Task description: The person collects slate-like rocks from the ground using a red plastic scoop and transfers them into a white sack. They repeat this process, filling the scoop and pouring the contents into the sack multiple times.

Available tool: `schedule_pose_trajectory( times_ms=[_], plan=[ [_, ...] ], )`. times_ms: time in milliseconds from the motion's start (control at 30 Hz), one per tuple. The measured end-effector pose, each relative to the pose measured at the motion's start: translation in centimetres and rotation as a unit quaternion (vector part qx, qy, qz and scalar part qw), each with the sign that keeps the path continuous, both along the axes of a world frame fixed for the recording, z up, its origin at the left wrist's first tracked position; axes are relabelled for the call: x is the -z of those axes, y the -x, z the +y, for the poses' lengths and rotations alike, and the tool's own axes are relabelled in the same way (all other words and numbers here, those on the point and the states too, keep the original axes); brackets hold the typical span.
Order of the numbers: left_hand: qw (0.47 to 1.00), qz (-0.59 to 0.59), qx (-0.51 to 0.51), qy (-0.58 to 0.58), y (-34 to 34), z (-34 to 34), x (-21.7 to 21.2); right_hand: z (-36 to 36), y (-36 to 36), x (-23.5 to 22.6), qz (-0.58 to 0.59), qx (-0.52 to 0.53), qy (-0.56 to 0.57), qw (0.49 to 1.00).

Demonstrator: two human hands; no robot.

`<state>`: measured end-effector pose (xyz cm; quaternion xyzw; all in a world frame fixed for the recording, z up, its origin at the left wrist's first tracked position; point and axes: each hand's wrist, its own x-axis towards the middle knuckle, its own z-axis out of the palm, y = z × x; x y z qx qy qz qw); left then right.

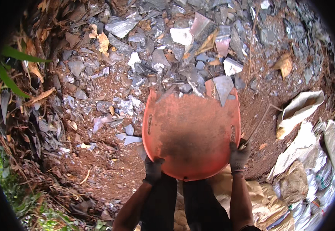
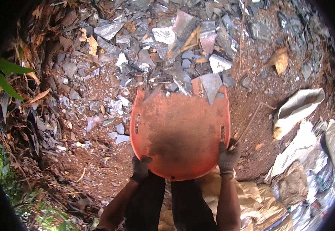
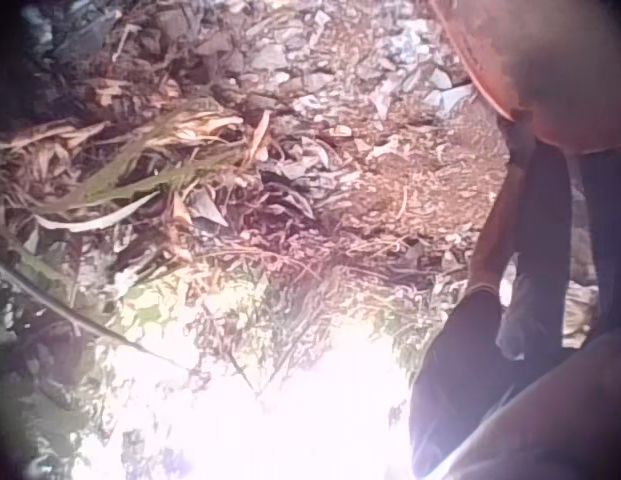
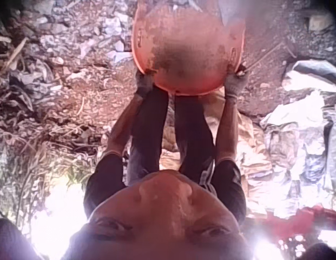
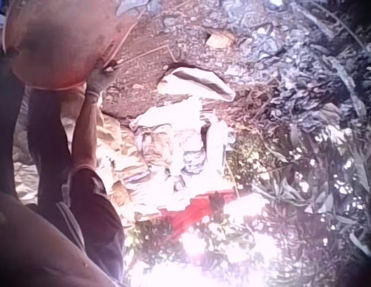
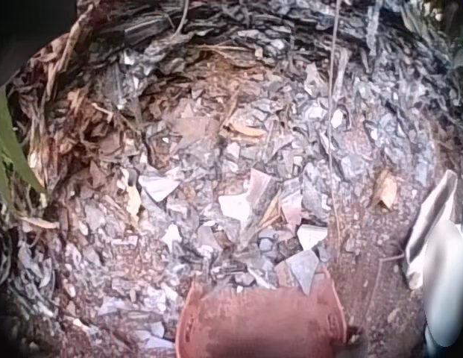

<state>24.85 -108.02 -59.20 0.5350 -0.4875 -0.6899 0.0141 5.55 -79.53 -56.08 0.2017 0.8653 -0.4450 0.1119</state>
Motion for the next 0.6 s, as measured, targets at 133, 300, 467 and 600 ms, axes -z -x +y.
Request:
schedule_pose_trajectory(
  times_ms=[133, 300, 467, 600],
  plan=[
    [0.997, 0.011, 0.045, 0.054, 0.3, -2.6, 3.3, -1.1, 0.7, 1.6, 0.137, -0.177, -0.138, 0.965],
    [0.993, 0.056, 0.074, 0.072, 3.7, -10.5, 5.8, -4.7, 0.8, 3.5, 0.075, -0.109, -0.116, 0.984],
    [0.995, 0.057, -0.029, 0.083, 7.1, -0.7, 4.8, -1.9, 9.5, -0.2, 0.053, -0.129, -0.173, 0.975],
    [0.991, 0.028, 0.097, 0.089, 5.8, -2.7, 6.0, -2.4, 10.1, -3.3, 0.072, -0.219, -0.24, 0.943]
  ],
)
